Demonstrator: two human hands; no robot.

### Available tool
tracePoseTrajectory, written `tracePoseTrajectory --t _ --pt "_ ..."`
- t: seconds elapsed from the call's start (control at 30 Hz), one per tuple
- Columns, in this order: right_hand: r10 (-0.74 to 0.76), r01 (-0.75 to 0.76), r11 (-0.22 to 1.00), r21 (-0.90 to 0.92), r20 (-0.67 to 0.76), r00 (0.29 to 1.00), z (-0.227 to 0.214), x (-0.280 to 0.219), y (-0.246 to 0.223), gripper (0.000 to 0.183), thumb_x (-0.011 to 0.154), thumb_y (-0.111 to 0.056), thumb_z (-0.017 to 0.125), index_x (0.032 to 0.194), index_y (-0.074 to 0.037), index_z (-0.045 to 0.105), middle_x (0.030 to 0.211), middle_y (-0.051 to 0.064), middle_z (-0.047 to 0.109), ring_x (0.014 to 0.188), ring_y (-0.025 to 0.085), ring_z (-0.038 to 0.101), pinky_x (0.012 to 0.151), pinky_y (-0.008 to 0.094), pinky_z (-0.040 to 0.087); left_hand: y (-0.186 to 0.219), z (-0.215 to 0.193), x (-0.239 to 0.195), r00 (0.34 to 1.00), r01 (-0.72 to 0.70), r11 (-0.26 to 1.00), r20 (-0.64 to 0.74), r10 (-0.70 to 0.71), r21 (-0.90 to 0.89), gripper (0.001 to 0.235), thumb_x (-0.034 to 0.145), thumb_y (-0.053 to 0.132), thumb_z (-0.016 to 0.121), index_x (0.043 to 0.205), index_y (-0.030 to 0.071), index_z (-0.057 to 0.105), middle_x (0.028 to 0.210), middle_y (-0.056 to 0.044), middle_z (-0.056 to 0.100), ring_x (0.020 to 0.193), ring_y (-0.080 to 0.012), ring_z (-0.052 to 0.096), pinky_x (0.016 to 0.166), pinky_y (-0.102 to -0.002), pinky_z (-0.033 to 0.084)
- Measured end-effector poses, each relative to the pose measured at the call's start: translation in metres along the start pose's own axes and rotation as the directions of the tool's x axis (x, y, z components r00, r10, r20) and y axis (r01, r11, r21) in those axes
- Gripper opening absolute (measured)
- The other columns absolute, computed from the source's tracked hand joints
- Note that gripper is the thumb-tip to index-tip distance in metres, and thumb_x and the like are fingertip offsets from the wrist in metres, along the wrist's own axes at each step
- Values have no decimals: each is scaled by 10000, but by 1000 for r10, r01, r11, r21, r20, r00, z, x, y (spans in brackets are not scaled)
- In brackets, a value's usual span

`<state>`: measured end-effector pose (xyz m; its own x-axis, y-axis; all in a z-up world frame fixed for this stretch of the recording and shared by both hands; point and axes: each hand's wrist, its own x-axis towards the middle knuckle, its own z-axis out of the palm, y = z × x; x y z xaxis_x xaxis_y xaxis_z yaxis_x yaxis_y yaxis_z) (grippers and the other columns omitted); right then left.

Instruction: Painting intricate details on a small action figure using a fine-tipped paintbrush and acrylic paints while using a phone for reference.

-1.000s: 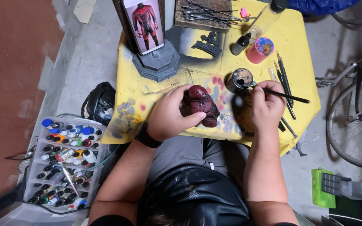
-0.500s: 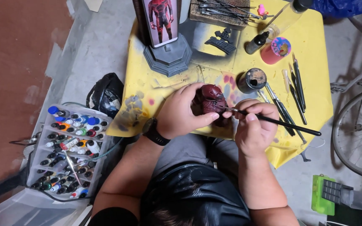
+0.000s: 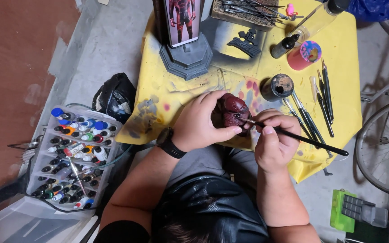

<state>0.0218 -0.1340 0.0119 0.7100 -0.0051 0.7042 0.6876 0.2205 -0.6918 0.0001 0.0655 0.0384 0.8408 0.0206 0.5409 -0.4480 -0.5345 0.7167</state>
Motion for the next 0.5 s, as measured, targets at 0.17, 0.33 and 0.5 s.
tracePoseTrajectory --t 0.17,0.33,0.5 --pt "-24 25 998 -49 11 1000 5 1 -5 101 959 -20 606 957 51 534 728 238 596 701 305 608 694 386 497 0 -1 0 1000 -15 1000 1 15 -18 791 626 463 882 1228 22 618 1024 -132 688 988 -320 713 863 -401 584" --pt "-39 41 994 -97 25 999 6 1 -8 91 964 -5 603 947 58 540 741 235 604 719 324 614 716 398 491 -1 0 -1 1000 -30 999 -5 30 -21 796 628 460 883 1229 11 618 1014 -141 682 975 -331 711 862 -407 582" --pt "-61 66 991 -113 44 997 2 0 -4 85 970 9 598 950 70 541 747 246 605 724 353 618 715 419 492 -2 0 -1 999 -37 999 -8 37 -11 801 620 466 886 1228 20 619 1020 -134 683 984 -319 713 862 -398 582"
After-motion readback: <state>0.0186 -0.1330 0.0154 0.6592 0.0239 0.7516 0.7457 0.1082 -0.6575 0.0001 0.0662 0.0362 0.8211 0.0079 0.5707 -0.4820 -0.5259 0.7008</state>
